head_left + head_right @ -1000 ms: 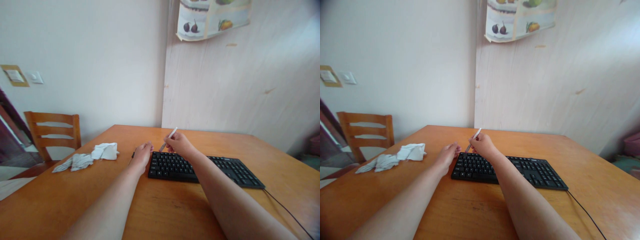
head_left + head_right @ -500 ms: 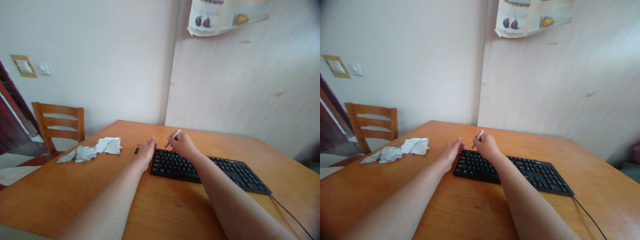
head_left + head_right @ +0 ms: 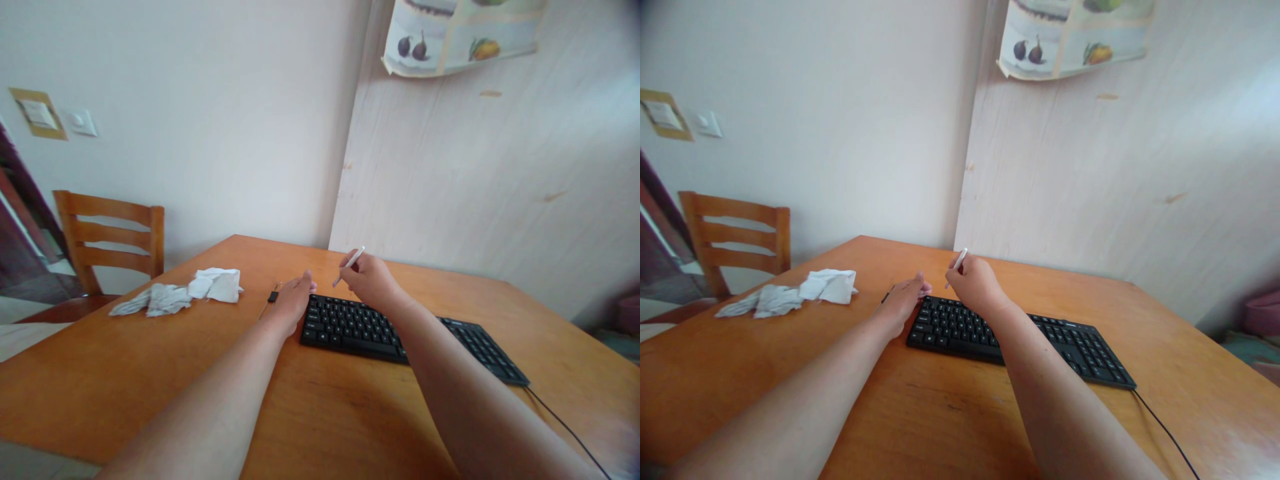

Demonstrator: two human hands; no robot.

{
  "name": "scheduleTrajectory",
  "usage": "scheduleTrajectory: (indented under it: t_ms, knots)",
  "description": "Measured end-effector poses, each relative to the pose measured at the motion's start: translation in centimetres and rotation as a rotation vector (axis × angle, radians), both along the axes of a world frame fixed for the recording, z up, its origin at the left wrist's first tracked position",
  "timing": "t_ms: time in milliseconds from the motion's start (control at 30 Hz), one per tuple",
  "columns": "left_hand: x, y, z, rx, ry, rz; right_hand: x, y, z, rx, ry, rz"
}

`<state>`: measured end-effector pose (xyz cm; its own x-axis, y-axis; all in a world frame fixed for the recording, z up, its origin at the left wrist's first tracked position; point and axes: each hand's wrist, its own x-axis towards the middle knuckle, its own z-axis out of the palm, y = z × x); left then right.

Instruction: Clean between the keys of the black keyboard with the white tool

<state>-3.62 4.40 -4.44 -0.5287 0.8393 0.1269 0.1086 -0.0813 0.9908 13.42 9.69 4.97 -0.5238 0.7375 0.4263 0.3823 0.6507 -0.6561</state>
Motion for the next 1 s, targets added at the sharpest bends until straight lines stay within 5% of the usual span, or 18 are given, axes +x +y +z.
scheduleTrajectory:
  t_ms: [400,1000]
  knots:
    - [-0.2,0.2,-0.2,-0.005,0.028,0.008,3.0,-0.6,-3.5,0.034,0.02,-0.023]
    - [0.3,-0.6,0.7,-0.023,0.048,0.002,2.2,-1.4,-3.9,0.126,-0.134,0.135]
